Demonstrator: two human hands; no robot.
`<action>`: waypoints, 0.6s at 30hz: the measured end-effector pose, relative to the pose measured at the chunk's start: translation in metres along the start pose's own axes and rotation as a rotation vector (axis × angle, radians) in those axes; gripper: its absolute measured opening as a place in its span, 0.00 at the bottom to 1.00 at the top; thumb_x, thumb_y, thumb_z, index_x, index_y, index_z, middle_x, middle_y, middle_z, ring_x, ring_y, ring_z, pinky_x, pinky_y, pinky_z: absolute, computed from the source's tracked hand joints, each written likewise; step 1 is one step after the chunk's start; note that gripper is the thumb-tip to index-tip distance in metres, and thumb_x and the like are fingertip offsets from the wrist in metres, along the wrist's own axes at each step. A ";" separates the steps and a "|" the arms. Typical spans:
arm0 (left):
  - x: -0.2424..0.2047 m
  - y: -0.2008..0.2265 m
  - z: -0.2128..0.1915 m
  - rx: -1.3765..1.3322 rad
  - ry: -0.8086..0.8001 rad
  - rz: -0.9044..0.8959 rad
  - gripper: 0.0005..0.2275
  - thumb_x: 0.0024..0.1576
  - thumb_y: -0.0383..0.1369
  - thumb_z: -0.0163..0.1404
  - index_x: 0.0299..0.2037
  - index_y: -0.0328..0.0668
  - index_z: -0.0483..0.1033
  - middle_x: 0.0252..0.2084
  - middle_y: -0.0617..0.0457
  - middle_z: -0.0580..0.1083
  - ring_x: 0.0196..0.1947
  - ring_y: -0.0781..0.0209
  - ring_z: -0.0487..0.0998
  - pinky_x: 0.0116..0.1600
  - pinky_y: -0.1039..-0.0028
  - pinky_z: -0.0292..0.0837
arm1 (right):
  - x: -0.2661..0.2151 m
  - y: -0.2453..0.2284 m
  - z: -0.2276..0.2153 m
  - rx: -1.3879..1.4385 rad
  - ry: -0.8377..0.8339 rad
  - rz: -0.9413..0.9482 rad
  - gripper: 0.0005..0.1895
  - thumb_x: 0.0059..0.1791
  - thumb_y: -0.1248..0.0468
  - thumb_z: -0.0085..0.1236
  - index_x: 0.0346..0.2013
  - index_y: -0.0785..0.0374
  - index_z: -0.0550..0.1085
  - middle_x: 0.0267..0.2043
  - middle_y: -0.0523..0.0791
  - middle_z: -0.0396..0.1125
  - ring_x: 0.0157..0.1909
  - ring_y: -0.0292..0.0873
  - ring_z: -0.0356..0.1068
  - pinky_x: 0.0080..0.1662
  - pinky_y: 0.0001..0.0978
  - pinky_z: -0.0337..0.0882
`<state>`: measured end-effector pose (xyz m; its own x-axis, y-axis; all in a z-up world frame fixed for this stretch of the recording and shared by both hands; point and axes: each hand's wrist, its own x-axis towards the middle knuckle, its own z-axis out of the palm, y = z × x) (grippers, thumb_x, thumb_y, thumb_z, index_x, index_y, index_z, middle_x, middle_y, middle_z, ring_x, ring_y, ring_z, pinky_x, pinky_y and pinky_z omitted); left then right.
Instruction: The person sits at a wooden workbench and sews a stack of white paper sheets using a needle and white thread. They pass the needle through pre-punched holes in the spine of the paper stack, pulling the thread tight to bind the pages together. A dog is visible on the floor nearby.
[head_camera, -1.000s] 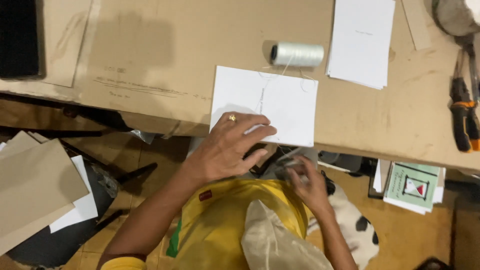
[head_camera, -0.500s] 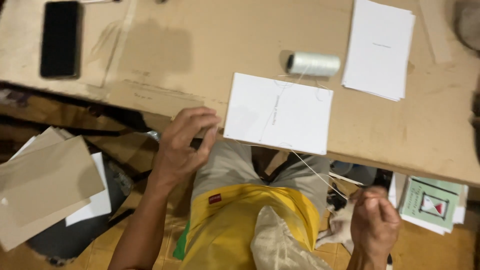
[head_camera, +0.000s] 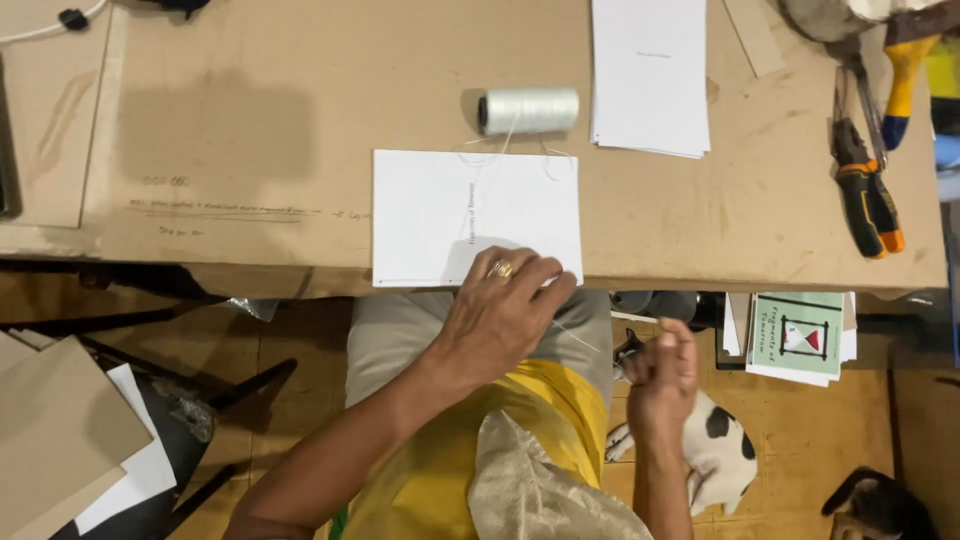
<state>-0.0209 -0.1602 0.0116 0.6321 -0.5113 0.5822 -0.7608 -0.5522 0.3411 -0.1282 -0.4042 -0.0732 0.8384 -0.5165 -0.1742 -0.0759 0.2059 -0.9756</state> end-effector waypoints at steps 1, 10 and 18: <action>0.002 -0.001 0.003 -0.001 0.000 0.006 0.13 0.55 0.17 0.47 0.47 0.40 0.74 0.44 0.50 0.73 0.40 0.52 0.76 0.52 0.61 0.67 | -0.004 0.000 0.003 0.003 0.005 -0.004 0.07 0.59 0.57 0.48 0.50 0.49 0.71 0.22 0.32 0.53 0.22 0.30 0.49 0.26 0.23 0.53; 0.013 -0.015 0.017 0.000 0.098 -0.035 0.04 0.61 0.28 0.54 0.45 0.44 0.80 0.34 0.54 0.76 0.34 0.54 0.77 0.46 0.61 0.71 | -0.017 -0.031 0.062 -0.626 -0.311 -0.439 0.10 0.57 0.63 0.50 0.46 0.64 0.77 0.28 0.42 0.71 0.31 0.34 0.72 0.39 0.28 0.74; 0.039 -0.026 -0.006 -0.559 -0.164 -0.425 0.08 0.58 0.27 0.54 0.44 0.37 0.84 0.26 0.40 0.78 0.25 0.49 0.76 0.34 0.63 0.72 | -0.006 -0.052 0.091 -0.583 -0.319 -0.437 0.12 0.58 0.68 0.46 0.49 0.69 0.77 0.21 0.50 0.72 0.18 0.36 0.62 0.24 0.32 0.66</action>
<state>0.0229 -0.1621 0.0298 0.8708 -0.4436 0.2119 -0.3778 -0.3280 0.8659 -0.0803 -0.3358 -0.0091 0.9649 -0.1692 0.2009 0.0989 -0.4745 -0.8747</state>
